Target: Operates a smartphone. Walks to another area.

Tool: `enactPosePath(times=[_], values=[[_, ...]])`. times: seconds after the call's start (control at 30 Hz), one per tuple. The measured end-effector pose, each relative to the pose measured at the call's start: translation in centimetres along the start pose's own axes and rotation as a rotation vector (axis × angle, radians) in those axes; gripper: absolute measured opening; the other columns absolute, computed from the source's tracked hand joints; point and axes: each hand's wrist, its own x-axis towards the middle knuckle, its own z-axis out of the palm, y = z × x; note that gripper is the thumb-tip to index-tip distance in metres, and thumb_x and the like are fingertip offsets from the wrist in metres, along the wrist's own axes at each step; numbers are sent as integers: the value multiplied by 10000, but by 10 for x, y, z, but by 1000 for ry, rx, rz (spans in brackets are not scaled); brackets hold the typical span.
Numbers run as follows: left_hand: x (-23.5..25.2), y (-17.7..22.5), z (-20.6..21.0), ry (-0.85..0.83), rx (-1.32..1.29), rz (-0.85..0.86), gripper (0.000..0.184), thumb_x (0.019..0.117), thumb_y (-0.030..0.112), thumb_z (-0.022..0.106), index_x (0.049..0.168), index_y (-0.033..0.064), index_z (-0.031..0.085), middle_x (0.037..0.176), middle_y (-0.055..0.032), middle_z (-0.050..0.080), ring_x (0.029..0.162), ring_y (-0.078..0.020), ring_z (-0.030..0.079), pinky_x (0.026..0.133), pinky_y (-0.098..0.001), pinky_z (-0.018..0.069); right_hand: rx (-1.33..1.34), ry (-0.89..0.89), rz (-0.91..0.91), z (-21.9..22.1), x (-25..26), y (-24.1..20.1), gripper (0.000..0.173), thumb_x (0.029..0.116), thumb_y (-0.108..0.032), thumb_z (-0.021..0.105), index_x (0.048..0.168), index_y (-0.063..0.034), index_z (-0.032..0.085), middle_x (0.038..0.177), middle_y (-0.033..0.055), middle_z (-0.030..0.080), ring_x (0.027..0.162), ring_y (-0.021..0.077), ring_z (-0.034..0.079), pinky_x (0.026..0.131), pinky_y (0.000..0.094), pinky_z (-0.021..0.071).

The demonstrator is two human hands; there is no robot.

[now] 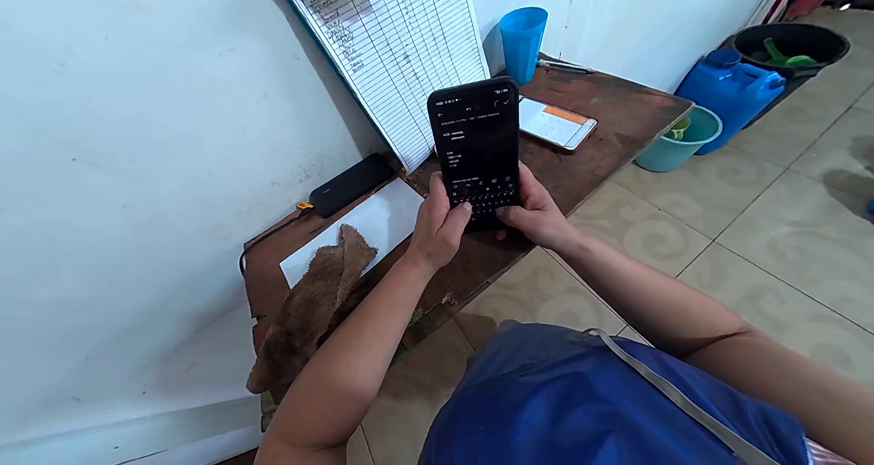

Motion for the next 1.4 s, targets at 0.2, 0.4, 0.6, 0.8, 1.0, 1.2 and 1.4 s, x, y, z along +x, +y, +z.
enactPosePath(times=[0.2, 0.4, 0.6, 0.8, 1.0, 1.2, 1.4], values=[[-1, 0, -1, -20, -20, 23, 603, 817, 28, 432, 1399, -106, 351, 1135, -146, 646, 1008, -71, 671, 878, -267, 556, 21, -16, -38, 0, 0, 1, 597, 780, 42, 538, 1335, -116, 384, 1014, -80, 694, 704, -13, 670, 529, 167, 557], [-1, 1, 0, -20, -36, 39, 590, 825, 28, 456, 1388, -117, 357, 1140, -144, 644, 1019, -59, 666, 890, -250, 549, 3, 36, -44, 3, 0, 0, 563, 807, 62, 586, 1308, -117, 401, 963, -78, 694, 637, -27, 637, 502, 147, 534], [-1, 3, 2, 18, 14, 3, 471, 921, 40, 438, 1371, -93, 394, 1112, -141, 655, 988, -69, 674, 876, -258, 555, 11, -7, -106, 2, 1, 3, 602, 792, 52, 624, 1317, -124, 389, 1002, -100, 693, 694, -33, 656, 557, 148, 560], [-1, 4, 4, 44, 53, -30, 472, 959, 110, 515, 1375, -78, 396, 1068, -105, 677, 960, -47, 679, 863, -248, 556, 22, -33, -115, 2, 2, 4, 628, 756, 58, 632, 1305, -128, 390, 1021, -100, 696, 742, -27, 672, 586, 154, 570], [-1, 1, 2, 22, 29, 16, 518, 931, 117, 522, 1380, -99, 379, 1095, -108, 667, 975, -35, 673, 876, -232, 554, -16, -25, -91, 1, 1, 3, 626, 764, 43, 621, 1323, -106, 381, 1014, -87, 689, 737, -25, 668, 584, 159, 570], [-1, 1, 3, 9, 5, 69, 531, 918, 114, 534, 1371, -114, 377, 1106, -113, 666, 986, -27, 672, 883, -220, 555, 44, 36, 31, -1, 2, 0, 444, 883, -48, 530, 1304, -132, 417, 996, -77, 697, 717, 6, 682, 536, 177, 564], [-1, 1, 2, 2, 17, 66, 507, 917, 88, 516, 1365, -110, 387, 1101, -122, 669, 986, -43, 678, 879, -231, 558, 91, 35, 3, -3, 3, 5, 341, 938, -102, 402, 1268, -164, 465, 979, -74, 704, 708, 29, 692, 516, 203, 572]])
